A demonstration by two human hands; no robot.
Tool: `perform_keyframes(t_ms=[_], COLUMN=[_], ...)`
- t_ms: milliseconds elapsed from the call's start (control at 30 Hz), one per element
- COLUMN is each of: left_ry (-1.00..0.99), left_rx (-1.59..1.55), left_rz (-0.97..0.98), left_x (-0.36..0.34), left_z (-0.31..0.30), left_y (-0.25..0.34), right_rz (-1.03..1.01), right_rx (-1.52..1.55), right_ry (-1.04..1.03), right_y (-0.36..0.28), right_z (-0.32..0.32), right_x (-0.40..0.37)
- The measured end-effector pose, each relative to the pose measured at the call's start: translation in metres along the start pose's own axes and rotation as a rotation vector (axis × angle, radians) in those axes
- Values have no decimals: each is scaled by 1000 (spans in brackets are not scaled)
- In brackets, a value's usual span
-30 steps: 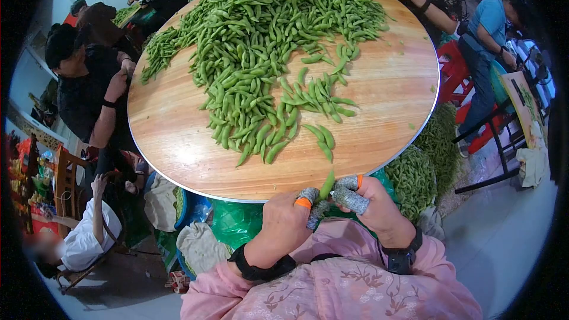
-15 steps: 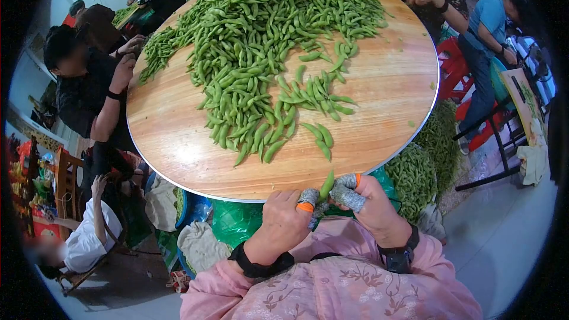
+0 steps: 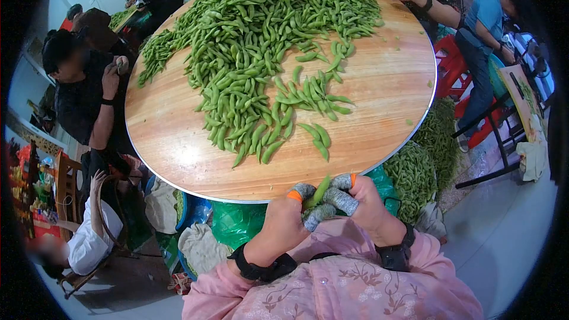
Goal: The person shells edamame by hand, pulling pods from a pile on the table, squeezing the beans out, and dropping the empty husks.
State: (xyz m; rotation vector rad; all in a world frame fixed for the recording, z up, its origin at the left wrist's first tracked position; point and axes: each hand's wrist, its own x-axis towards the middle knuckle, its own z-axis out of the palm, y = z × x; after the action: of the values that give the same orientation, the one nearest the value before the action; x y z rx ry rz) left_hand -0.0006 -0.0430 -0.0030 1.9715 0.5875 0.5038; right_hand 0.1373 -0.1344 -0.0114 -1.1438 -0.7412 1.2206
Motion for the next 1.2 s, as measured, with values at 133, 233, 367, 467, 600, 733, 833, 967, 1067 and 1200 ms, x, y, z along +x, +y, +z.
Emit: perform_keyframes(t_ms=[133, 233, 367, 467, 600, 733, 833, 967, 1067, 1200], left_ry=[-71, -88, -103, -113, -65, -103, -132, -123, -152, -182], left_rx=[-3, -193, -292, -353, -263, -206, -391, -162, -119, -210], left_rz=[30, 56, -63, -121, -3, 13, -67, 165, 62, -89], left_x=[5, 4, 0, 1, 2, -1, -2, 3, 0, -2], left_z=[-5, -8, -13, -10, -5, -3, -4, -3, -8, -10], left_y=[1, -2, -3, -4, -2, -15, -20, -10, -14, -10], right_rz=[-111, -150, -206, -156, -147, -185, -186, -83, -79, -113], right_rx=[-64, -17, -32, -13, -328, -404, -254, -224, -228, -247], right_ry=[-26, -37, -98, -81, -61, -53, -87, -59, -80, -86], right_y=[2, 8, 9, 7, -10, -18, -1, -3, -2, -2], right_z=[-1, -3, -2, -1, 2, 4, -3, -1, -2, -1], right_x=[1, 2, 2, 3, 0, -1, 2, 2, 4, 3])
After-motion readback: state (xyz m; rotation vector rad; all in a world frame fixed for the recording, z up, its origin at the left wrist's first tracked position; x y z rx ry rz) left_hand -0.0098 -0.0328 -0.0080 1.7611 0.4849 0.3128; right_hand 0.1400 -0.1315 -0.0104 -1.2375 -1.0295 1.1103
